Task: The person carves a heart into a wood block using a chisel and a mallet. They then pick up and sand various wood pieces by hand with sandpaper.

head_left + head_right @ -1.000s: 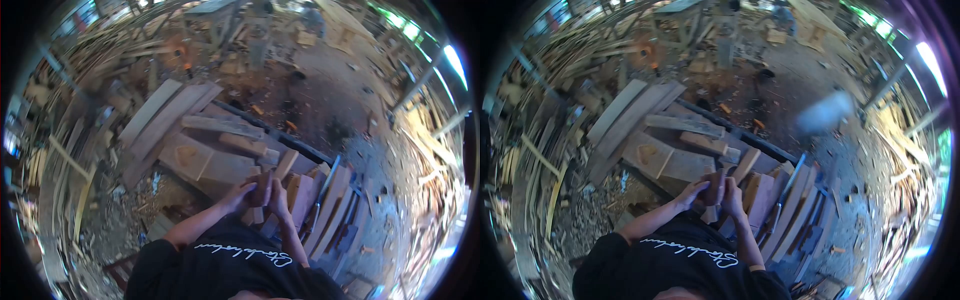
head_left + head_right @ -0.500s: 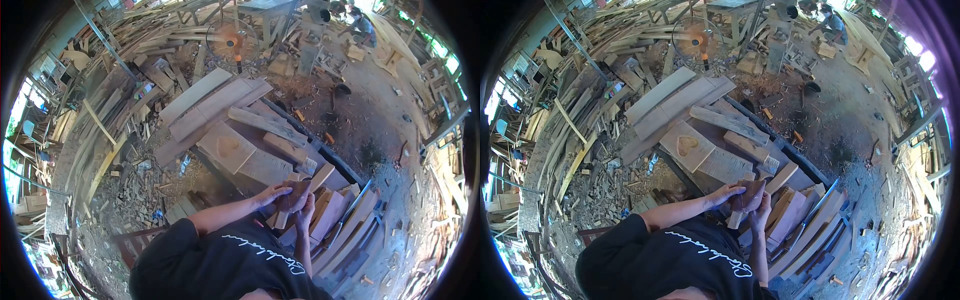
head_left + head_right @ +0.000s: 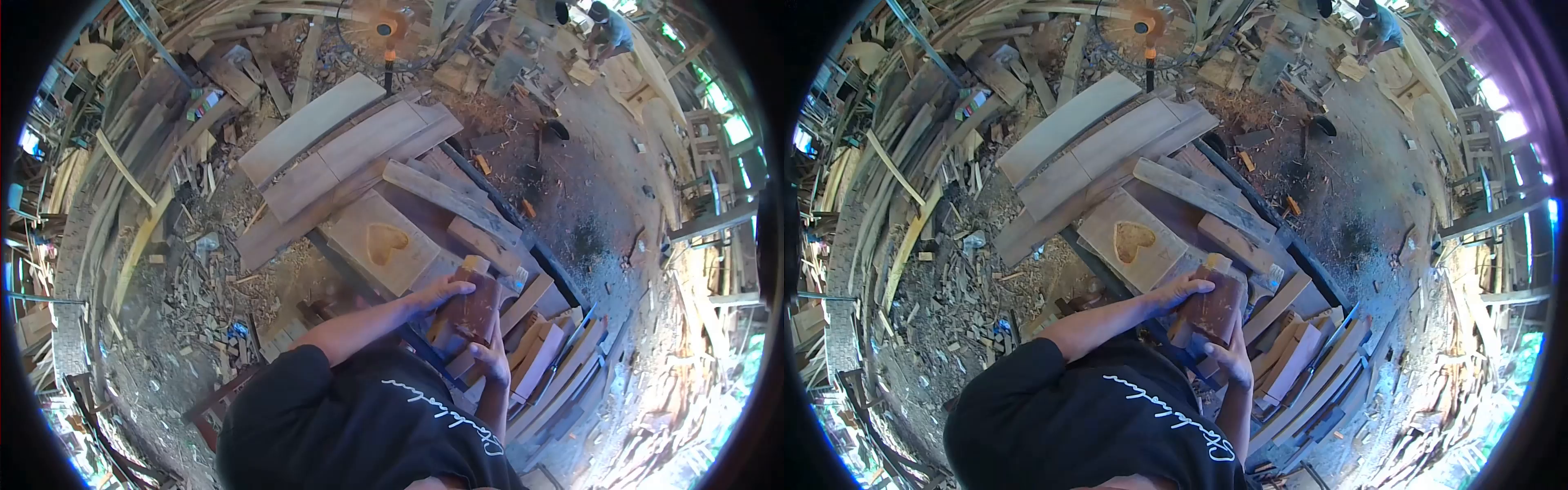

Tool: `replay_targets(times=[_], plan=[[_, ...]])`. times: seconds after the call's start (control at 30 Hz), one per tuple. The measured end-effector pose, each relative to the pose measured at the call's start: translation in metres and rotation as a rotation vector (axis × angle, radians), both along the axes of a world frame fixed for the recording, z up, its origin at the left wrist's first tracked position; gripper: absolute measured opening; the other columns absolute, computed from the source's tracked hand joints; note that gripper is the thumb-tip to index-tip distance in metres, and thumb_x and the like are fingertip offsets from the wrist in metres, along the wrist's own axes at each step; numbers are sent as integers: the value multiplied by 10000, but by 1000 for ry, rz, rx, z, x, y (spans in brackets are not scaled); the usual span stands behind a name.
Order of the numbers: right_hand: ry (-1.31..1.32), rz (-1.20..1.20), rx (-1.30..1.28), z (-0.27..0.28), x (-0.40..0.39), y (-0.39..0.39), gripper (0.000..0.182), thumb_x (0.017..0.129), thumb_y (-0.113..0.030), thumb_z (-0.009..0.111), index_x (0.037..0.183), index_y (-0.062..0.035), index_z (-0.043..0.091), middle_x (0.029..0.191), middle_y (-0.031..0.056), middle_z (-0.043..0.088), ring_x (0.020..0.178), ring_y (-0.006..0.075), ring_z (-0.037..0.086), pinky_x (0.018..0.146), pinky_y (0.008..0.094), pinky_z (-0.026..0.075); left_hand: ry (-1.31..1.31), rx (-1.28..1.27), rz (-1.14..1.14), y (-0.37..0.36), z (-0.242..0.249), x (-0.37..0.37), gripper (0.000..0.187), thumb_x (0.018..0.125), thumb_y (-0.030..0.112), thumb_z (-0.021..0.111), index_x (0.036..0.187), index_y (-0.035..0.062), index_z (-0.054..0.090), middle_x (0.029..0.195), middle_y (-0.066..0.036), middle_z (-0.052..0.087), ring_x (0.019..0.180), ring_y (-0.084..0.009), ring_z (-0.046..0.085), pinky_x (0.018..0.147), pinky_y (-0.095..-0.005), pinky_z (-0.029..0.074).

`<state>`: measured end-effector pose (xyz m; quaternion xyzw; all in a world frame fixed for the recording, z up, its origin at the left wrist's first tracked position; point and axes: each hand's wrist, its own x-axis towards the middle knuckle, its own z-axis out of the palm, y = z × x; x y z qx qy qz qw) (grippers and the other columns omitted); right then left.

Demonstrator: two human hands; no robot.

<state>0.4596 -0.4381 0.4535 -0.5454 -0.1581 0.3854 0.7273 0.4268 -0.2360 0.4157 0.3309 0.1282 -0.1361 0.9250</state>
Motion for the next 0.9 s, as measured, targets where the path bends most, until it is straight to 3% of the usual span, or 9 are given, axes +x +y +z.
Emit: replay_targets(times=[0.03,0.07,0.17,0.2,0.33,0.53,0.6,0.7,0.9], plan=[[137,80,153,5,2,19,945,811,-261,816,1524,-38,238,1392,129,491,1222,210,537,1035,377,449,-5,-17,0,12,-4,0,558,917,316,681,1373,48,503,1267,-96,612,1170,-180,588,1021,-346,469],[257,-60,-85,10,1,41,857,891,-379,735,1519,-41,258,1365,97,516,1195,204,555,1030,382,450,-65,45,58,20,-9,-2,578,902,314,705,1367,42,494,1249,-90,610,1161,-171,584,1023,-347,464],[362,-40,104,-29,4,69,734,959,-405,643,1499,-45,300,1358,74,529,1179,200,565,1030,371,442,-131,171,144,28,-36,-2,600,881,310,740,1351,37,487,1217,-75,604,1146,-153,569,1018,-343,454],[365,-54,-110,-40,5,79,682,969,-384,637,1475,-36,340,1350,75,538,1178,195,563,1036,368,433,-139,265,174,33,-38,0,600,875,308,751,1342,38,489,1204,-68,600,1140,-143,559,1011,-338,448],[305,-115,-188,-32,-11,119,624,985,-374,621,1444,-26,381,1359,91,527,1232,188,532,1051,354,429,-53,212,238,47,-24,-7,578,873,327,766,1301,39,507,1161,-58,604,1091,-129,567,976,-312,457],[370,-189,-222,-41,-18,128,570,1023,-431,535,1405,-19,441,1324,95,573,1182,182,577,1029,362,468,48,308,261,52,-53,-3,494,943,411,680,1222,28,540,1118,-56,615,1031,-122,584,937,-270,470],[422,-261,-199,-41,-21,131,552,1030,-435,516,1396,-25,455,1311,87,585,1161,179,591,1018,364,479,165,590,262,49,-73,0,518,990,483,575,1233,25,552,1151,-64,616,1045,-117,581,946,-276,472],[472,-385,-154,-42,-24,139,497,1047,-436,473,1356,-48,498,1283,66,605,1134,178,610,1008,374,495,61,145,206,76,-29,-1,580,1008,548,494,1253,27,567,1193,-78,616,1078,-110,573,965,-290,470],[524,-485,-141,-36,-23,151,470,1042,-433,491,1301,-43,527,1224,65,629,1102,166,617,959,355,511,153,-93,-65,100,-36,14,528,1010,514,508,1250,52,596,1139,-64,675,988,-155,673,911,-322,545]])
